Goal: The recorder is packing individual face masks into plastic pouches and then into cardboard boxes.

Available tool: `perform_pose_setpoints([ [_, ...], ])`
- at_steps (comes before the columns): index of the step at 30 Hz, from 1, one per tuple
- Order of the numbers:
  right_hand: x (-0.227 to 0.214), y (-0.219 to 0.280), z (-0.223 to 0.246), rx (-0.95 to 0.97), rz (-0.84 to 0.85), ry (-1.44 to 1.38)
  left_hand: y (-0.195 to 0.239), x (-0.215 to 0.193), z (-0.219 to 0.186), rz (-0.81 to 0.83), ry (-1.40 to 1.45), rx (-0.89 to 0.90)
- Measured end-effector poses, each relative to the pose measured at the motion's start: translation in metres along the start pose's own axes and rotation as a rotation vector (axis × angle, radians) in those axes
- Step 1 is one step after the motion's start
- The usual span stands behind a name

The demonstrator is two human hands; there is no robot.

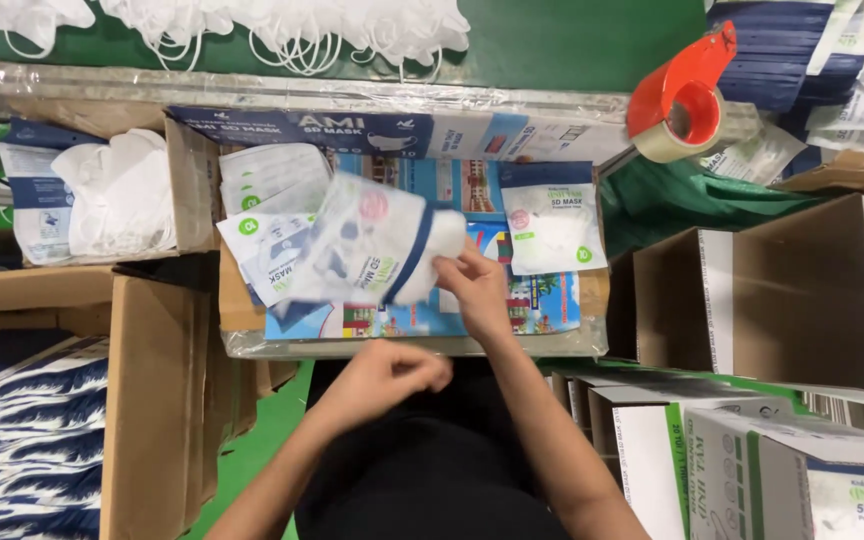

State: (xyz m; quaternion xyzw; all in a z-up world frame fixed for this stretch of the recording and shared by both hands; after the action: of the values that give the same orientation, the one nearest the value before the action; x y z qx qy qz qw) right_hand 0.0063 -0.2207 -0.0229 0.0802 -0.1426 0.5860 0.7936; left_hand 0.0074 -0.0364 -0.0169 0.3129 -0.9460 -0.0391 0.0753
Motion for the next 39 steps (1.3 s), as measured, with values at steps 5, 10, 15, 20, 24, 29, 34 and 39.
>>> perform_pose_setpoints([
  [5, 0.011, 0.018, 0.053, 0.001, 0.169, 0.186, 0.01, -0.007, -0.198, -0.378, -1.197, 0.577],
  [10, 0.041, 0.022, 0.1, -0.147, 0.31, 0.405, -0.042, -0.009, -0.151, -0.064, -0.903, 0.488],
  [15, 0.007, 0.032, 0.052, -0.178, 0.327, 0.562, -0.033, 0.009, -0.115, -0.236, -0.647, 0.612],
  [20, -0.023, 0.032, 0.072, -0.186, 0.104, 0.554, -0.032, -0.039, -0.063, -0.622, -0.11, 0.273],
  [24, -0.034, 0.026, 0.078, -0.074, -0.063, 0.222, -0.035, -0.021, -0.07, -0.504, -0.145, 0.239],
  [29, -0.084, 0.005, 0.076, -0.094, -0.197, 0.167, -0.062, 0.002, -0.039, -0.432, -0.406, 0.217],
  [34, -0.04, -0.081, 0.172, -0.691, -0.225, 1.243, -0.033, -0.039, -0.06, -0.558, -1.058, 0.339],
  [39, -0.085, -0.316, 0.096, -0.344, 0.006, 1.048, -0.022, -0.11, -0.002, -0.555, -1.423, 0.054],
])
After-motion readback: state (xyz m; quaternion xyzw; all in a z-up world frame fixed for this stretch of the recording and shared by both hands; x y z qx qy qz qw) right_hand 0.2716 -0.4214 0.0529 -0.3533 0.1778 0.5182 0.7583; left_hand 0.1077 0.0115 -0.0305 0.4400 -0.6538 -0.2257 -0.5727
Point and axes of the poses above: each hand's wrist, its own y-axis away from the middle knuckle, its own x-axis out of the palm, z = x × y, the point moved 6 cm from there along -y, towards the middle knuckle, and after that the axes turned 8 degrees about z, right-handed, at the moved point
